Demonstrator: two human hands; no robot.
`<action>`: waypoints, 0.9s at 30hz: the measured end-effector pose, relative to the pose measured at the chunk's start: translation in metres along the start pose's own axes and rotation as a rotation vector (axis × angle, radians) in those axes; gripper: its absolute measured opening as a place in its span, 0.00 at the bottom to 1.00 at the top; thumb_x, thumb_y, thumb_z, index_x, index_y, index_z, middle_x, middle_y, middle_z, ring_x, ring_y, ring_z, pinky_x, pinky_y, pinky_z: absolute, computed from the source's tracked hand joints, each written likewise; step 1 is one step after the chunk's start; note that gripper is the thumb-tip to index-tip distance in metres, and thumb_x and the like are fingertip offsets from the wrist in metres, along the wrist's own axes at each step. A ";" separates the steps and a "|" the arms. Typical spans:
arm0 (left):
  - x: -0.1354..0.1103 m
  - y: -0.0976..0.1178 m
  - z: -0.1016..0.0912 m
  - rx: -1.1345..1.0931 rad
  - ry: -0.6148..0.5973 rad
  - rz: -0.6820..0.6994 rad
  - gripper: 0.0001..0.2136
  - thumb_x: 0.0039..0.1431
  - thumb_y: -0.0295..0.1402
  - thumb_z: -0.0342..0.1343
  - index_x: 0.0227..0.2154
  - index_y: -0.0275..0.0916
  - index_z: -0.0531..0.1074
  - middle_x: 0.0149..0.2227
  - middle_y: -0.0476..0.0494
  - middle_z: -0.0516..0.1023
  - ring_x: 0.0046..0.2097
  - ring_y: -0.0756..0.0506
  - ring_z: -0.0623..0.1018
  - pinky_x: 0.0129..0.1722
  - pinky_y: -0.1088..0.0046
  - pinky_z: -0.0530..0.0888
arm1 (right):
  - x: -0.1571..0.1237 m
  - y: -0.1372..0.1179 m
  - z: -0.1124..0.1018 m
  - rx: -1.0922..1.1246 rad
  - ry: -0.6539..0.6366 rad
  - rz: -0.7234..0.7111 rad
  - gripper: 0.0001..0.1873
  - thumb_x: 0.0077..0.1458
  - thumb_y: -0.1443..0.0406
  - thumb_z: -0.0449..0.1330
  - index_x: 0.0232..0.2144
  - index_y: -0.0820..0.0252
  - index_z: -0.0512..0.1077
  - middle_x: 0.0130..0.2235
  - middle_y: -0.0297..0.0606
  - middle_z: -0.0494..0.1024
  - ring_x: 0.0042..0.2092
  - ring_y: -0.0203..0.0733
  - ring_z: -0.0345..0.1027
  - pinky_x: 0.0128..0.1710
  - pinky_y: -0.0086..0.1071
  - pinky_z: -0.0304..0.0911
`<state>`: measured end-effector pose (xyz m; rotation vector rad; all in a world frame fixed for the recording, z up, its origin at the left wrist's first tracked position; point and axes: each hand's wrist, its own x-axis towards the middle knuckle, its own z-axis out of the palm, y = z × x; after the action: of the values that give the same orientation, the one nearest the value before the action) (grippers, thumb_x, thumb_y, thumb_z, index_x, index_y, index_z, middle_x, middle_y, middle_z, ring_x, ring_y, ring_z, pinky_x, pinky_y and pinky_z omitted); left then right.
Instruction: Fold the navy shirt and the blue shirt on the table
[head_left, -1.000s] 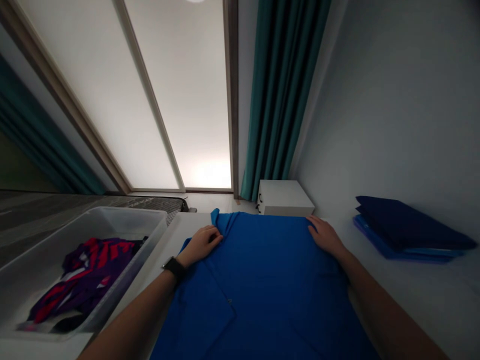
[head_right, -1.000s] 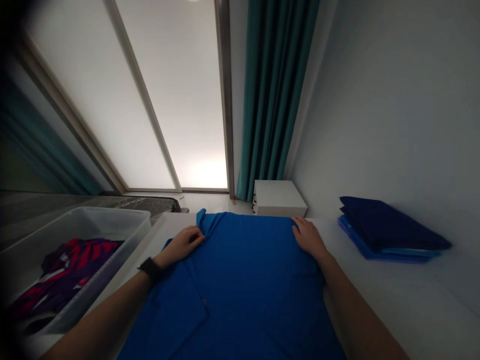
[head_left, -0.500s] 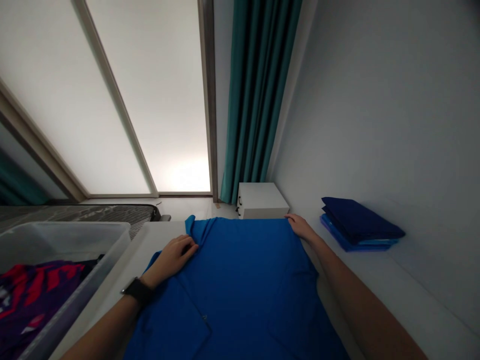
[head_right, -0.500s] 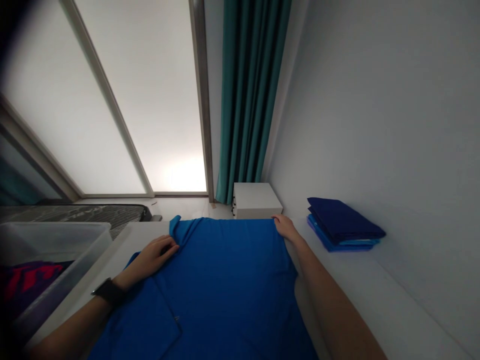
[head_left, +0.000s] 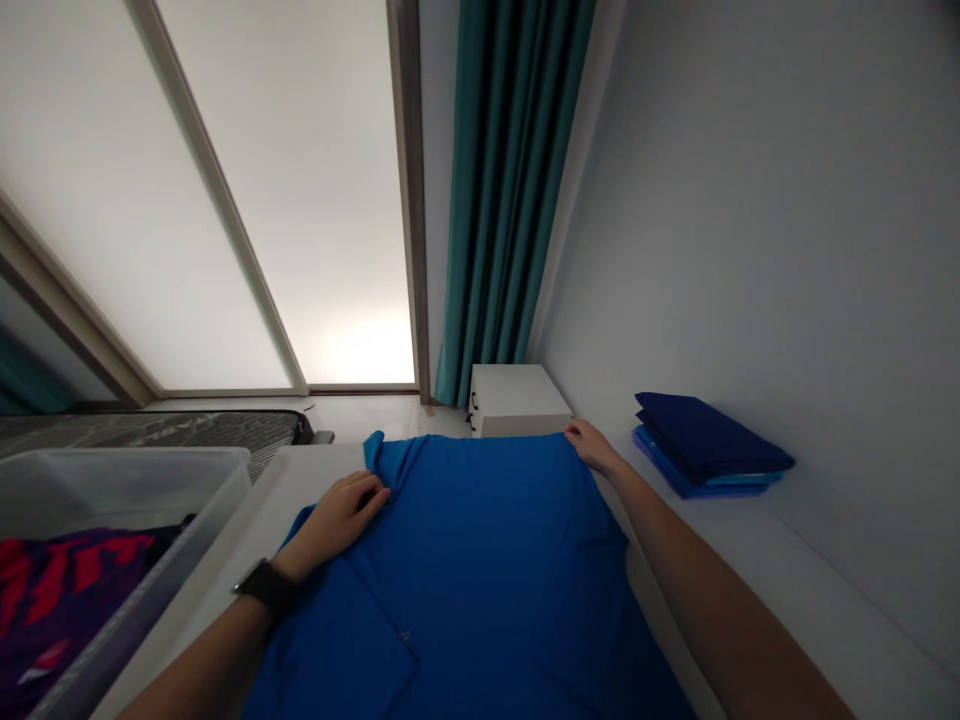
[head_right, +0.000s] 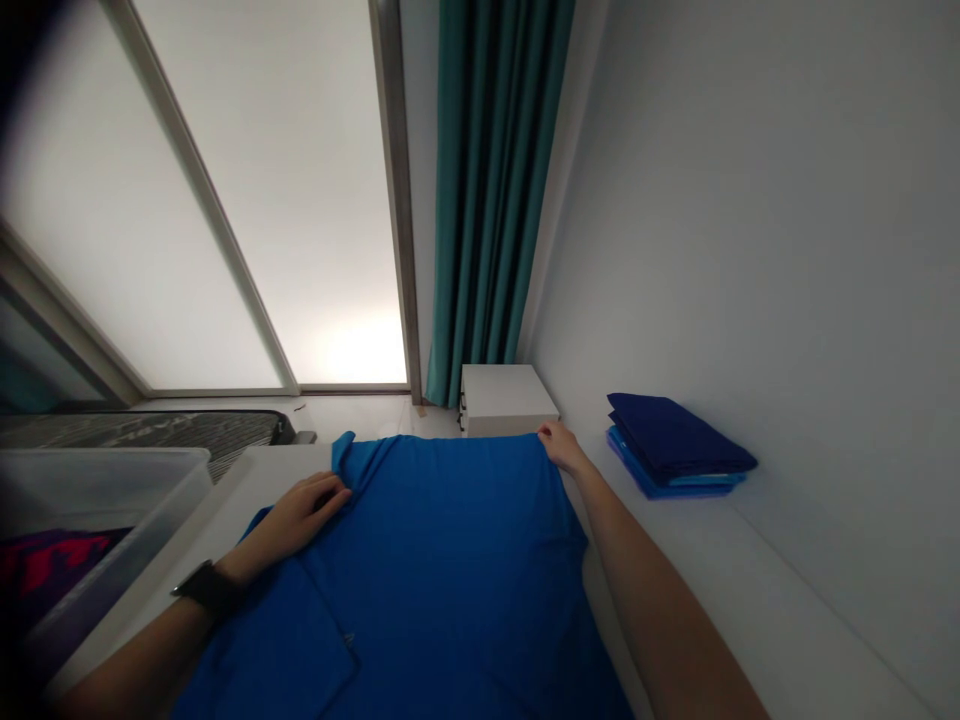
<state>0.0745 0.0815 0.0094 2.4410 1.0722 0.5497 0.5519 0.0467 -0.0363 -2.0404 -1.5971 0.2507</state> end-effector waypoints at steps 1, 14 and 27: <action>0.000 0.000 0.000 -0.002 -0.003 0.000 0.19 0.62 0.47 0.44 0.25 0.40 0.70 0.29 0.44 0.73 0.33 0.43 0.73 0.36 0.67 0.71 | -0.002 -0.003 -0.003 0.002 0.020 -0.017 0.08 0.54 0.68 0.51 0.29 0.59 0.70 0.35 0.40 0.75 0.39 0.41 0.68 0.42 0.33 0.63; -0.002 0.004 -0.001 -0.010 0.006 -0.004 0.18 0.61 0.47 0.45 0.25 0.40 0.70 0.30 0.43 0.73 0.35 0.43 0.72 0.38 0.66 0.71 | -0.125 -0.088 -0.026 -0.095 -0.041 -0.466 0.07 0.58 0.69 0.50 0.33 0.57 0.67 0.45 0.46 0.70 0.51 0.49 0.62 0.52 0.44 0.60; -0.001 -0.006 0.004 0.028 0.006 0.011 0.17 0.62 0.46 0.46 0.26 0.40 0.70 0.30 0.43 0.73 0.35 0.43 0.72 0.39 0.66 0.70 | -0.101 -0.125 -0.018 -0.284 -0.222 -0.381 0.13 0.62 0.68 0.46 0.38 0.59 0.70 0.39 0.41 0.76 0.40 0.45 0.69 0.44 0.41 0.61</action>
<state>0.0723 0.0830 0.0028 2.4721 1.0763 0.5495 0.4255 -0.0342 0.0254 -1.9050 -2.2291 0.1157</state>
